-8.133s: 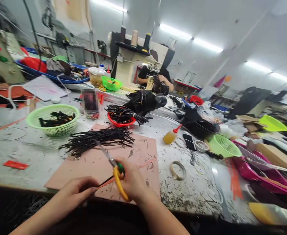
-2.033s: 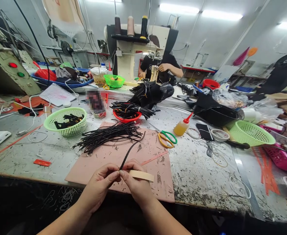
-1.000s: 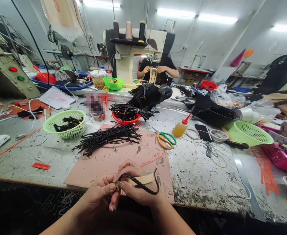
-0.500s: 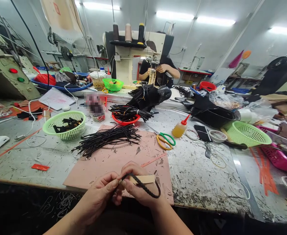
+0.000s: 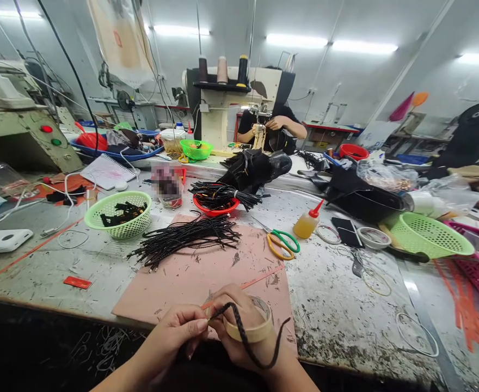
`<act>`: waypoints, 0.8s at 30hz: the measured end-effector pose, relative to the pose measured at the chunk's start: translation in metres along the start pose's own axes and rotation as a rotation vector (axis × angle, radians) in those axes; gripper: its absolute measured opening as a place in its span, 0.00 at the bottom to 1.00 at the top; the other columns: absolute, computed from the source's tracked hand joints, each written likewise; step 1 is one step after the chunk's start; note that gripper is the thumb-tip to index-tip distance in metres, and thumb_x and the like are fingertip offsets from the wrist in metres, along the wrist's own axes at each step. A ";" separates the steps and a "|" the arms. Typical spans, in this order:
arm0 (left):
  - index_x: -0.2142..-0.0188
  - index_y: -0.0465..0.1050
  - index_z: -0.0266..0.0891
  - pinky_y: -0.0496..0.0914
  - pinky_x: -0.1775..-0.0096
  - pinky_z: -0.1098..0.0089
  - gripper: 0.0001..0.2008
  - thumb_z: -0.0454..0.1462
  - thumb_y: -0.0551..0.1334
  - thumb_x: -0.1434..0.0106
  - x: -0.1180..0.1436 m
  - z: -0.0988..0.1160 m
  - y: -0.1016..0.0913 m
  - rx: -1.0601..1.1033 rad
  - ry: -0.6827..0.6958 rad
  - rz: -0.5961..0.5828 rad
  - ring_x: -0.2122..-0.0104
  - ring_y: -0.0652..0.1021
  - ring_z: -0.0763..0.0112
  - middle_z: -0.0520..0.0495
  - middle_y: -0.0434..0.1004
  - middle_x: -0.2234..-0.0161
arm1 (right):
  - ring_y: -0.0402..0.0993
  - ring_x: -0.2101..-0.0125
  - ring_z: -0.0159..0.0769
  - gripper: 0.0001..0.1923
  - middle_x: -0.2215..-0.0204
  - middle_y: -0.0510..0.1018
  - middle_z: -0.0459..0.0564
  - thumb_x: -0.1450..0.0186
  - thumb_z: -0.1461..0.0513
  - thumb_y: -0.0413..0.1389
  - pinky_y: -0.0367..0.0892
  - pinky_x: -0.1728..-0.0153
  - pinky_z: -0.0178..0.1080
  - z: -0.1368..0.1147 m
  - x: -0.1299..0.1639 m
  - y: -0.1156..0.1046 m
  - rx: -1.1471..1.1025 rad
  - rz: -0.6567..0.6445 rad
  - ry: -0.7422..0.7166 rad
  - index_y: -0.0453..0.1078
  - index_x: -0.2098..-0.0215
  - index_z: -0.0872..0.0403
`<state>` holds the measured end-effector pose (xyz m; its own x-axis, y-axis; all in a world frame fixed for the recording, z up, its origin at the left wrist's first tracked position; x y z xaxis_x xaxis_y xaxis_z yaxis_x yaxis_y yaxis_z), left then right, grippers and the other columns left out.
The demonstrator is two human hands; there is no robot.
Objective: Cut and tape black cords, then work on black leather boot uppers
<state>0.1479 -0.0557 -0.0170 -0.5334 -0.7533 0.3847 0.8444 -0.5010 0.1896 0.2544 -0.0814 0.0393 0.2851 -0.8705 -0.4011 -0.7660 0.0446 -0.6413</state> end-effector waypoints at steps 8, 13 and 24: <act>0.89 0.62 0.38 0.45 0.86 0.76 0.08 0.39 0.56 0.61 -0.018 0.014 0.001 -0.035 -0.118 0.087 0.91 0.55 0.82 0.57 0.57 0.92 | 0.70 0.64 0.37 0.10 0.67 0.72 0.50 0.38 0.60 0.45 0.67 0.62 0.38 0.080 0.031 -0.037 0.191 0.158 0.306 0.67 0.68 0.52; 0.89 0.61 0.37 0.47 0.86 0.79 0.06 0.35 0.54 0.60 -0.059 0.070 -0.035 -0.040 -0.006 0.211 0.90 0.56 0.84 0.58 0.56 0.92 | 0.71 0.61 0.40 0.22 0.65 0.74 0.51 0.45 0.62 0.43 0.65 0.58 0.40 0.147 0.058 -0.078 0.439 0.043 0.688 0.69 0.56 0.53; 0.89 0.59 0.37 0.42 0.85 0.80 0.10 0.38 0.59 0.61 -0.030 0.071 -0.186 -0.167 -0.025 0.597 0.91 0.52 0.86 0.60 0.52 0.92 | 0.73 0.62 0.49 0.21 0.61 0.75 0.60 0.37 0.54 0.40 0.67 0.68 0.44 0.169 0.060 -0.139 0.837 0.141 1.020 0.71 0.65 0.56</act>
<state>0.0108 0.0904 0.0004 0.0314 -0.9151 0.4019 0.9765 -0.0577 -0.2075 0.4750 -0.0568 -0.0061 -0.6065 -0.7924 -0.0651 -0.0647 0.1308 -0.9893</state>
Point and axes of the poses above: each hand's wrist, its own x-axis away from the middle knuckle, its own y-axis out of the palm, z = x × y, the point moved 6 cm from there along -x, towards the middle knuckle
